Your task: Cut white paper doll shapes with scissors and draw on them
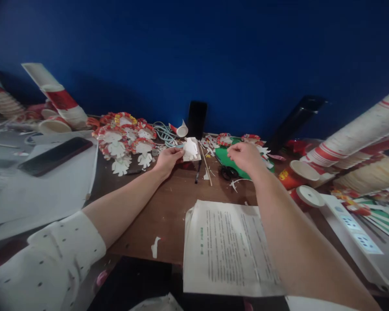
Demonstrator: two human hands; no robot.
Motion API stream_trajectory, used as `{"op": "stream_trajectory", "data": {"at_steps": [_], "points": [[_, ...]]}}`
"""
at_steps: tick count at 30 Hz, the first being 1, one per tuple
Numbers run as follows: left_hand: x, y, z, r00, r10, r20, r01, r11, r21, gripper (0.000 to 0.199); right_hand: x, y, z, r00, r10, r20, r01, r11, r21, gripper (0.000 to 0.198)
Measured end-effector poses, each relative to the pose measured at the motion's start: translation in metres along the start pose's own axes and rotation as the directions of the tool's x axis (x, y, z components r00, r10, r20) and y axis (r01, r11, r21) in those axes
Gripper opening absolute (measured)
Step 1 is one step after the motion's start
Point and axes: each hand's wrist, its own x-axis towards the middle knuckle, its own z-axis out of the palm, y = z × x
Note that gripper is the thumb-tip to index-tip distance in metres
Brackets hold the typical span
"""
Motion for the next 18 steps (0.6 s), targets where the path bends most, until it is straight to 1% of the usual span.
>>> {"op": "stream_trajectory", "data": {"at_steps": [1, 3, 5, 6, 8, 10, 12, 15, 18], "points": [[0.001, -0.001, -0.001, 1.000, 0.009, -0.009, -0.009, 1.000, -0.013, 0.012, -0.004, 0.001, 0.006, 0.998, -0.045, 0.052, 0.050, 0.995, -0.087, 0.008], [0.002, -0.002, -0.002, 1.000, 0.020, -0.020, -0.021, 0.999, -0.041, 0.014, -0.013, -0.003, 0.021, 0.987, -0.114, 0.111, 0.136, 0.966, -0.221, 0.008], [0.003, -0.002, -0.003, 1.000, 0.019, -0.024, -0.020, 0.998, -0.063, 0.014, -0.023, -0.013, 0.036, 0.962, -0.174, 0.212, 0.239, 0.912, -0.334, 0.016], [0.003, -0.002, -0.003, 1.000, 0.017, -0.024, -0.019, 0.997, -0.070, 0.013, -0.028, -0.019, 0.043, 0.938, -0.214, 0.274, 0.313, 0.861, -0.400, 0.021], [0.003, -0.003, -0.003, 1.000, 0.017, -0.017, -0.018, 0.997, -0.077, 0.012, -0.033, -0.033, 0.054, 0.874, -0.268, 0.406, 0.463, 0.716, -0.522, 0.025], [0.004, -0.003, -0.003, 1.000, 0.015, -0.017, -0.016, 0.997, -0.081, 0.010, -0.034, -0.045, 0.062, 0.803, -0.289, 0.522, 0.578, 0.592, -0.561, 0.028], [0.004, -0.003, -0.003, 1.000, 0.008, -0.022, -0.010, 0.996, -0.087, 0.009, -0.031, -0.056, 0.066, 0.764, -0.276, 0.583, 0.629, 0.521, -0.577, 0.030], [0.005, -0.003, -0.002, 1.000, 0.009, -0.023, -0.011, 0.995, -0.096, 0.009, -0.024, -0.064, 0.068, 0.730, -0.268, 0.629, 0.673, 0.445, -0.591, 0.031], [0.005, -0.003, -0.002, 1.000, 0.003, -0.029, -0.005, 0.997, -0.079, 0.010, -0.021, -0.059, 0.063, 0.691, -0.309, 0.653, 0.718, 0.400, -0.570, 0.029]]}}
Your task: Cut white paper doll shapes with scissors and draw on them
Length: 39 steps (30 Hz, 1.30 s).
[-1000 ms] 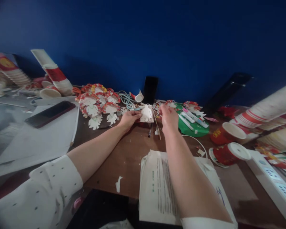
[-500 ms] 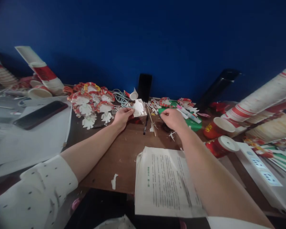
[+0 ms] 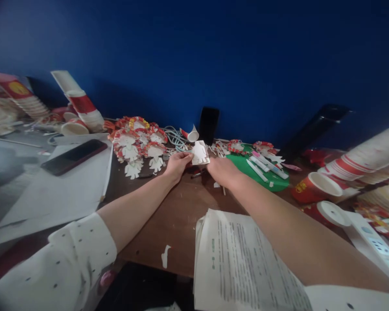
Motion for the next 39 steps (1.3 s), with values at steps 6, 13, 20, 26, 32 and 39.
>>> {"op": "stream_trajectory", "data": {"at_steps": [6, 13, 20, 26, 32, 39], "points": [[-0.001, 0.001, 0.001, 1.000, 0.006, -0.020, -0.006, 0.999, 0.037, 0.009, -0.043, 0.005, 0.023, 0.975, -0.022, -0.219, 0.038, 0.997, 0.070, 0.010], [0.000, -0.003, 0.001, 0.999, 0.048, -0.021, -0.044, 0.987, 0.152, 0.009, -0.052, -0.014, 0.010, 0.640, 0.365, -0.676, 0.218, 0.758, 0.615, 0.017], [-0.004, -0.002, 0.001, 0.999, 0.047, -0.016, -0.043, 0.978, 0.205, 0.006, -0.004, -0.040, 0.008, 0.521, 0.661, -0.541, 0.314, 0.441, 0.841, 0.032], [-0.001, -0.007, 0.001, 0.997, 0.080, 0.009, -0.080, 0.965, 0.248, 0.005, 0.000, -0.045, 0.036, 0.526, 0.606, -0.596, 0.212, 0.586, 0.782, 0.033], [-0.002, -0.005, 0.000, 0.997, 0.070, 0.019, -0.072, 0.951, 0.301, 0.009, -0.002, -0.041, 0.035, 0.523, 0.585, -0.620, 0.204, 0.621, 0.757, 0.031], [0.001, -0.008, -0.002, 0.994, 0.099, 0.052, -0.110, 0.942, 0.316, 0.012, -0.001, -0.041, 0.038, 0.521, 0.570, -0.636, 0.170, 0.661, 0.731, 0.030]]}}
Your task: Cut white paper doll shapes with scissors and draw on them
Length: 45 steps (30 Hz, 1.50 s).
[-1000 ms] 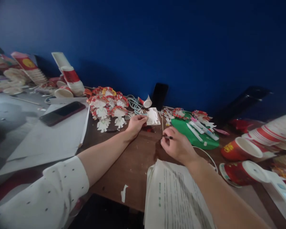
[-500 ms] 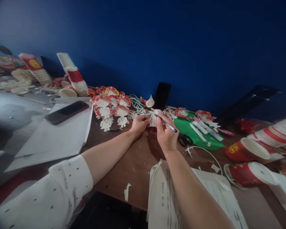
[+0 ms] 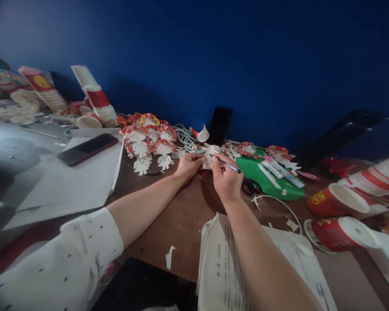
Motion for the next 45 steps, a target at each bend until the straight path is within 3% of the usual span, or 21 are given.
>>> {"op": "stream_trajectory", "data": {"at_steps": [18, 29, 45], "points": [[-0.003, 0.003, -0.001, 0.999, 0.025, 0.038, -0.029, 0.996, 0.084, 0.017, 0.001, 0.001, 0.001, 1.000, -0.018, -0.004, 0.017, 0.992, -0.122, 0.032], [-0.005, 0.006, 0.000, 0.999, 0.034, 0.042, -0.038, 0.996, 0.085, 0.014, 0.001, -0.001, 0.000, 0.994, -0.113, -0.009, 0.110, 0.978, -0.176, 0.029], [-0.005, 0.007, -0.002, 0.997, 0.073, 0.025, -0.077, 0.981, 0.181, 0.014, 0.001, 0.000, 0.000, 0.996, -0.084, 0.024, 0.087, 0.977, -0.194, 0.030]]}}
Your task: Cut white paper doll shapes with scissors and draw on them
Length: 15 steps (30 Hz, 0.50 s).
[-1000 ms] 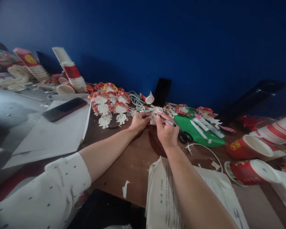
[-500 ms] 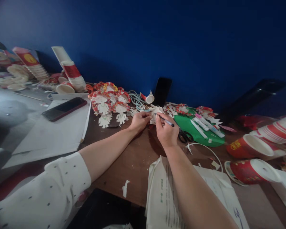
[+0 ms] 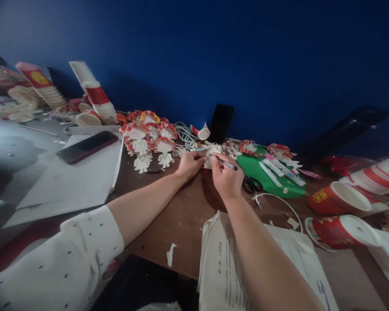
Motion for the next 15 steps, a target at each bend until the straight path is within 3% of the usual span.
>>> {"op": "stream_trajectory", "data": {"at_steps": [6, 15], "points": [[-0.0034, 0.0070, -0.0012, 0.998, -0.059, -0.013, 0.058, 0.998, -0.031, 0.012, -0.0014, -0.0013, -0.0006, 1.000, -0.003, 0.004, 0.003, 1.000, -0.021, 0.030], [0.0024, -0.0028, 0.0023, 0.995, -0.096, -0.029, 0.090, 0.983, -0.160, 0.011, -0.0031, -0.0071, -0.0024, 1.000, 0.000, 0.012, 0.000, 1.000, -0.024, 0.031]]}}
